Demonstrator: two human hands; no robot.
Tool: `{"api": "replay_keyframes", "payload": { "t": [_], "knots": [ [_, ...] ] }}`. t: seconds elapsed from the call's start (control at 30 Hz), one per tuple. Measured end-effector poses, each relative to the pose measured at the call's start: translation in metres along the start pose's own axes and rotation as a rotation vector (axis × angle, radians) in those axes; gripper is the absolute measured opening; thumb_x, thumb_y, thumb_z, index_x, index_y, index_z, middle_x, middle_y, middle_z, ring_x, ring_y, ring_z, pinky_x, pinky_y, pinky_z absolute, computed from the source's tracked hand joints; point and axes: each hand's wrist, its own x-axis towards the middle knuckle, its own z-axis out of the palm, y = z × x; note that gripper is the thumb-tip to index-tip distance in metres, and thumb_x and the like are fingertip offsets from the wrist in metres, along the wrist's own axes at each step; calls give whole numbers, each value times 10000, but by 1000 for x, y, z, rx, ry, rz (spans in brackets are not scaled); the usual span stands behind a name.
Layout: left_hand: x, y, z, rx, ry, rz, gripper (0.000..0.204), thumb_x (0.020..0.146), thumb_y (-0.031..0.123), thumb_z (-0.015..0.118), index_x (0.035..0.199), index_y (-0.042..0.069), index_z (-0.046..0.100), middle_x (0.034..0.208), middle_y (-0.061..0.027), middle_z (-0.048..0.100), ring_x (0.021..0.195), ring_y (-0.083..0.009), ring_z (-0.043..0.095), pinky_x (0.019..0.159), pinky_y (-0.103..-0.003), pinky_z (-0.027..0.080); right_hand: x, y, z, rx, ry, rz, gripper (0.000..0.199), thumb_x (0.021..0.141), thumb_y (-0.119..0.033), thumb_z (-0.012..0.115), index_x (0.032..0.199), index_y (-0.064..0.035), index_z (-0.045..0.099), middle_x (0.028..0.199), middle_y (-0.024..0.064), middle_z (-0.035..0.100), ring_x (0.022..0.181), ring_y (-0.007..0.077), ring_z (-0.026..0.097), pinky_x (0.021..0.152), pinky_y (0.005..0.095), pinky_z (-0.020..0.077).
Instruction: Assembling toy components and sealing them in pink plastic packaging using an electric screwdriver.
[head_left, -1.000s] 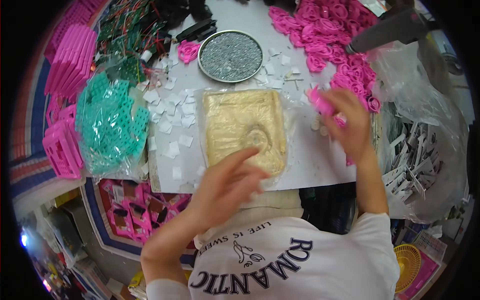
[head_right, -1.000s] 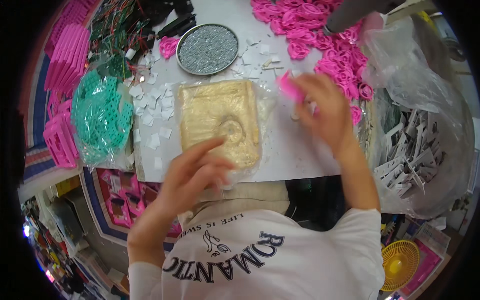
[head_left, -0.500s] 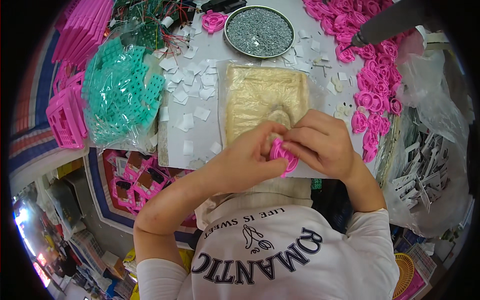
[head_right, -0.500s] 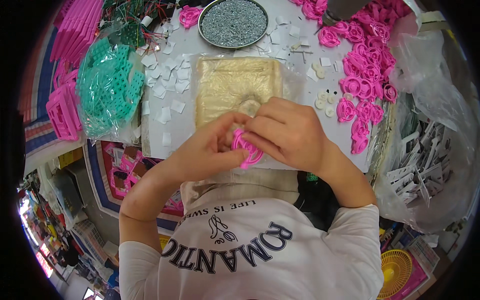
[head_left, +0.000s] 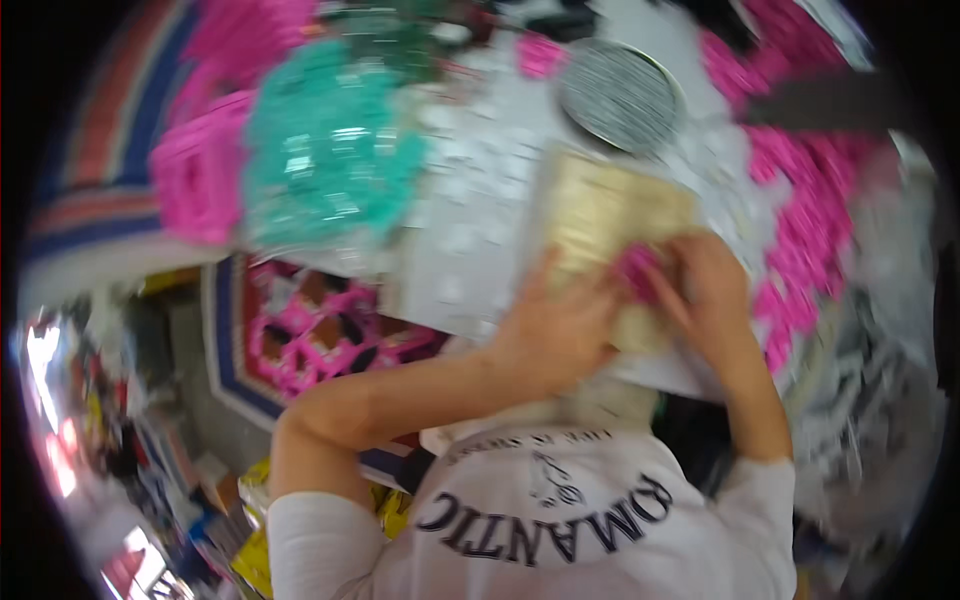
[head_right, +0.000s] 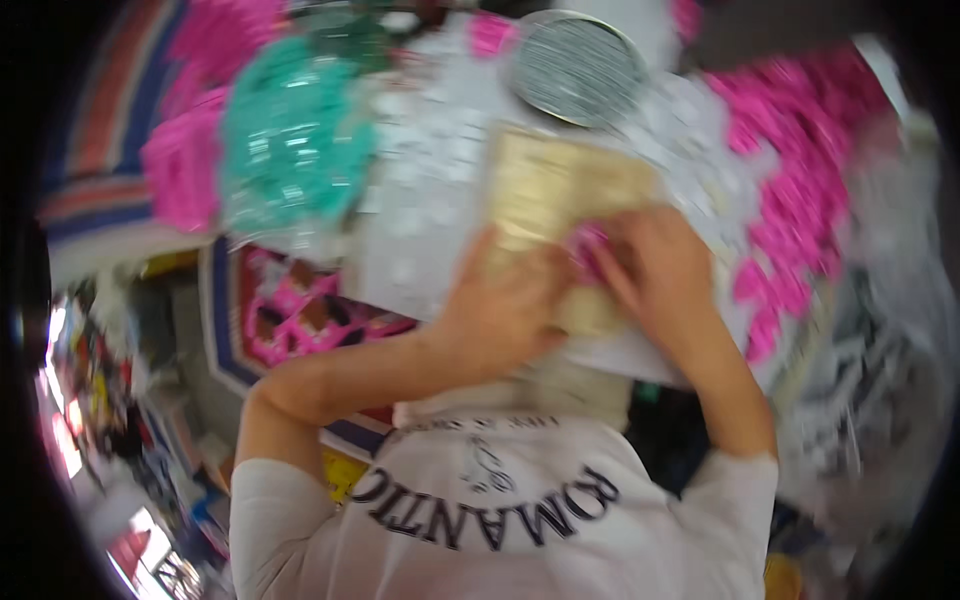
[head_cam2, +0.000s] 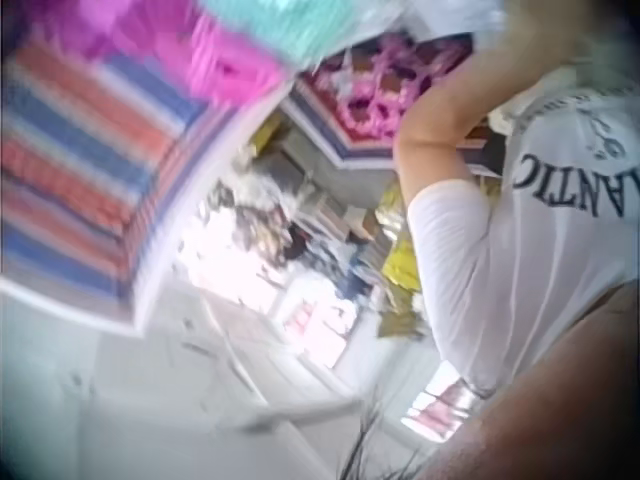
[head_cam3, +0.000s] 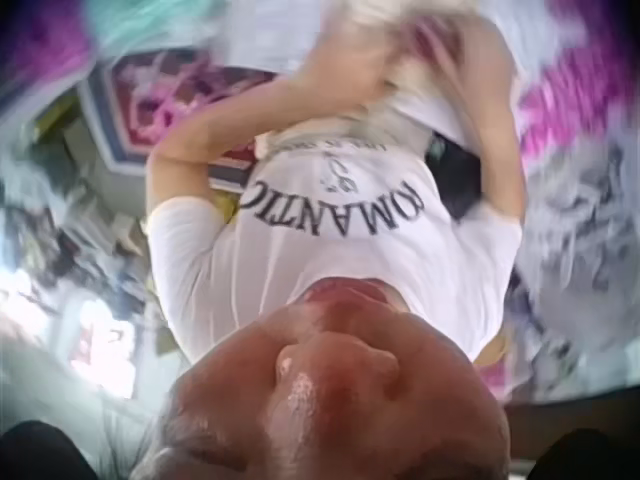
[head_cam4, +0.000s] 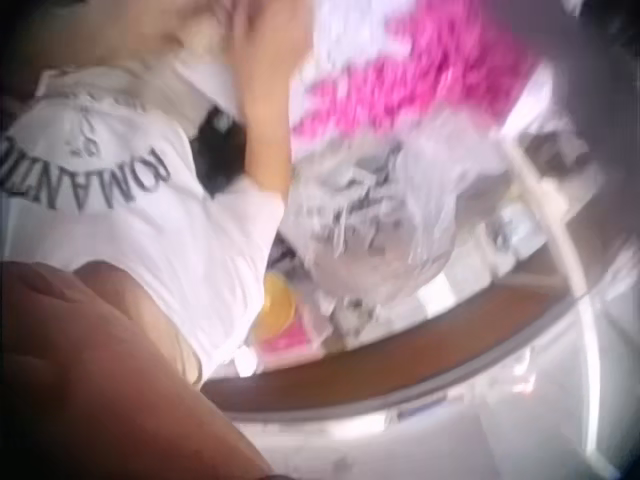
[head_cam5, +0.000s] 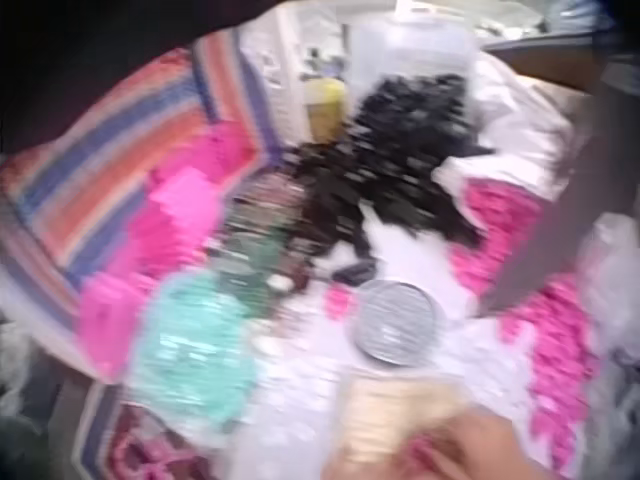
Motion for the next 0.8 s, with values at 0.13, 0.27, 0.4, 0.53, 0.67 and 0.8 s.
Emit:
{"api": "replay_keyframes", "payload": {
  "t": [0.13, 0.27, 0.4, 0.53, 0.67, 0.8],
  "knots": [
    [-1, -7, 1, -71, 0, -14, 703, 763, 410, 802, 1329, 39, 613, 1404, -119, 580, 1375, -259, 480, 1165, -636, 263, -11, -16, -5, 15, -136, -122, 195, 789, -85, 769, 914, -41, 627, 874, 148, 600, 824, 370, 558, 710, 467, 465],
    [5, -41, -60, -330, 51, 45, 715, 809, 376, 812, 1399, 55, 569, 1463, -147, 530, 1362, -307, 490, 1177, -546, 304, -15, -20, 6, 7, -122, -137, 198, 775, -66, 766, 894, -51, 609, 879, 140, 596, 884, 364, 533, 748, 473, 453],
    [-17, -133, -199, 217, 543, -441, 1163, 685, 470, 912, 1583, 58, 298, 1633, -266, 234, 1517, -411, 267, 1234, -464, 264, -19, -16, 2, 41, -110, -108, 191, 757, -39, 772, 876, -61, 625, 850, 119, 598, 840, 344, 519, 731, 452, 447],
    [-99, -236, -280, 499, 243, -1020, 1425, 578, 640, 915, 1651, 114, 139, 1661, -350, 27, 1559, -478, 82, 1234, -561, 221, -15, -18, 2, 89, -104, -115, 171, 754, -30, 772, 853, -59, 636, 822, 113, 594, 818, 333, 518, 712, 435, 446],
    [-126, -264, -277, 473, 85, -915, 1264, 618, 589, 902, 1591, 57, 295, 1645, -339, 133, 1536, -497, 149, 1219, -586, 233, -14, -17, 0, 76, -100, -132, 175, 749, -29, 775, 860, -58, 643, 823, 109, 598, 817, 327, 524, 705, 428, 450],
    [-140, -288, -286, 404, 217, -729, 1152, 641, 553, 888, 1518, -3, 387, 1600, -289, 282, 1490, -450, 273, 1209, -520, 282, -14, -13, -4, 82, -104, -142, 184, 743, -30, 776, 878, -56, 654, 834, 102, 611, 811, 322, 530, 698, 422, 455]
  ]
}}
